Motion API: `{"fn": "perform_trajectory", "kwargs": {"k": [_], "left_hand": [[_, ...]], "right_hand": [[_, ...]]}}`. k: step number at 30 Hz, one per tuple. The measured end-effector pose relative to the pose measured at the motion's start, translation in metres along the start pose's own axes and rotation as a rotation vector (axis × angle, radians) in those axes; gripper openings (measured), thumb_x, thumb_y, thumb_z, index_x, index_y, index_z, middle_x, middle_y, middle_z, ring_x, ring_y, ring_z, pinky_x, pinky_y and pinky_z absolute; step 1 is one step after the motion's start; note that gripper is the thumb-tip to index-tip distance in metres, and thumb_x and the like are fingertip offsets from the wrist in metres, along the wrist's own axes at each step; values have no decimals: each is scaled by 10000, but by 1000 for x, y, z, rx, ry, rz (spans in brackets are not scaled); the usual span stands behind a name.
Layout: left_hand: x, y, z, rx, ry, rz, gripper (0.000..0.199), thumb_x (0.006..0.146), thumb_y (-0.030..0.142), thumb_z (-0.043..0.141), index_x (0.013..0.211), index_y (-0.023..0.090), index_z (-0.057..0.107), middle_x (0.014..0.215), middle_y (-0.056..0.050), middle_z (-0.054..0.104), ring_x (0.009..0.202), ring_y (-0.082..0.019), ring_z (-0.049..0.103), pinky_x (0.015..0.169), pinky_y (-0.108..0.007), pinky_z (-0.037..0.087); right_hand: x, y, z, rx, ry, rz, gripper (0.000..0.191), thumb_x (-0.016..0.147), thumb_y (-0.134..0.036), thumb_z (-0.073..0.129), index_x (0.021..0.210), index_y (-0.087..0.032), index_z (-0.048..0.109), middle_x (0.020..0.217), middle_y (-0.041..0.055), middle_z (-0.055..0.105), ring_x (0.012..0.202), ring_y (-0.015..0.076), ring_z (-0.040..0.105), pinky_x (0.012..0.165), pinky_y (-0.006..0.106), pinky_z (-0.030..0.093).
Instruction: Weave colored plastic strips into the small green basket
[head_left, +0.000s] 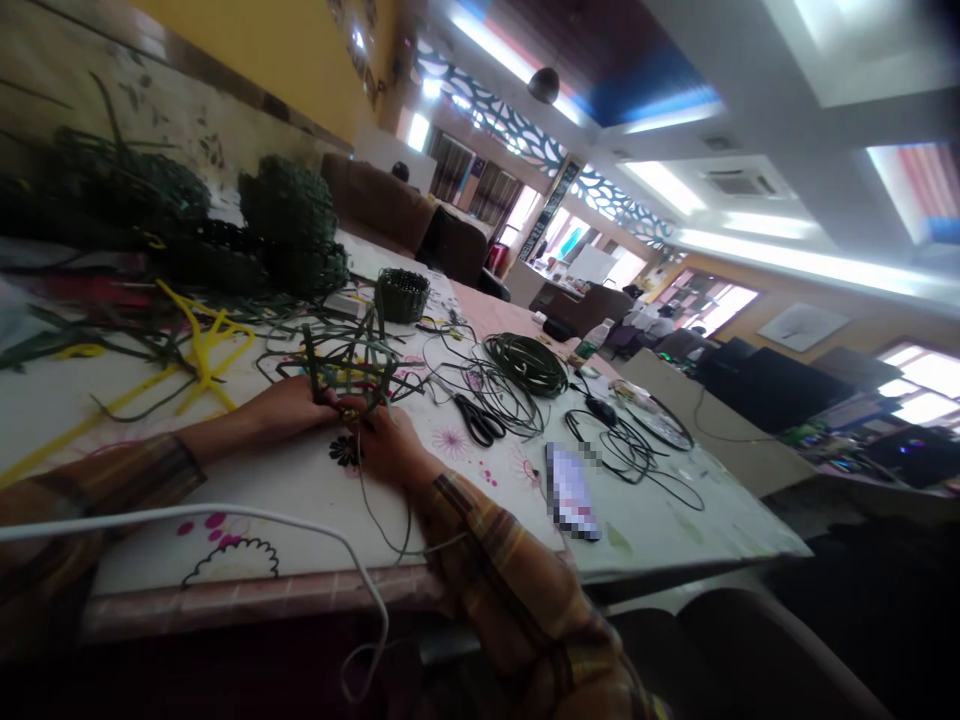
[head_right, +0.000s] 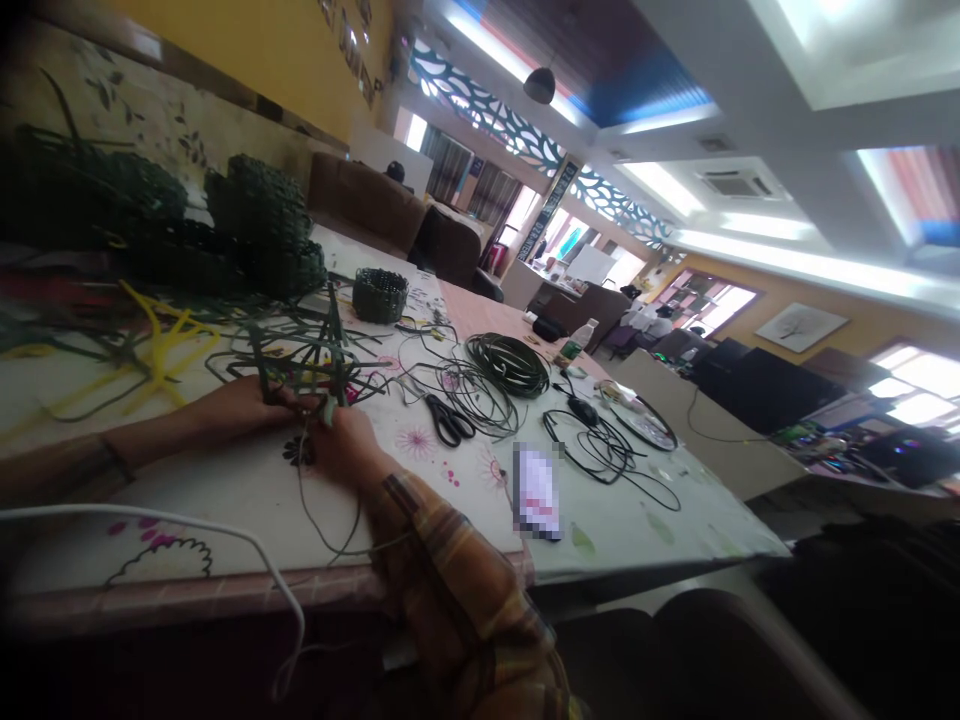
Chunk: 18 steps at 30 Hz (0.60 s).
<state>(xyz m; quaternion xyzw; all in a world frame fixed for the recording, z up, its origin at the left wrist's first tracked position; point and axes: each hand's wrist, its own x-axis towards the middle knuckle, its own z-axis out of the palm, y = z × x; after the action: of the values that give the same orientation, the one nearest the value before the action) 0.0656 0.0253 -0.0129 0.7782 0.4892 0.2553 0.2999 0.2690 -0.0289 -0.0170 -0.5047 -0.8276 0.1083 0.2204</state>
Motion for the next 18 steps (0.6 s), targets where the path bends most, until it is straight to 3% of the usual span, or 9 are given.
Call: {"fn": "perform_trajectory", "kwargs": {"k": [3,9,14,18], "left_hand": [[1,-1,0,-82,-67,-23,299,699,466,662,707,179,748,715,-29,743,760,-243,644,718,-303,471],[-5,-1,-1,-213,-62,-29,365,668,492,695,816,173,794,792,-49,764,779,-230,644,705,-295,481],[-12,-1,-5,-281,-51,-70,471,748,624,699,807,158,741,525,19,545,497,-136,449,496,-251,340],[-14,2,-5,-322,34,-52,475,742,630,733,763,158,689,542,15,576,495,-116,461,488,-234,350]], "right_hand": [[2,3,3,34,-9,-3,345,1037,-196,558,1321,-276,735,1100,37,824,986,179,752,862,245,528],[8,16,21,48,54,73,246,966,-178,615,1117,-244,798,1005,41,823,940,210,741,814,269,522],[11,25,32,391,170,89,171,946,-287,661,955,-215,815,880,10,799,846,192,708,788,261,536],[10,25,32,716,212,91,186,891,-327,708,891,-174,814,893,29,812,866,201,729,820,275,563]]}}
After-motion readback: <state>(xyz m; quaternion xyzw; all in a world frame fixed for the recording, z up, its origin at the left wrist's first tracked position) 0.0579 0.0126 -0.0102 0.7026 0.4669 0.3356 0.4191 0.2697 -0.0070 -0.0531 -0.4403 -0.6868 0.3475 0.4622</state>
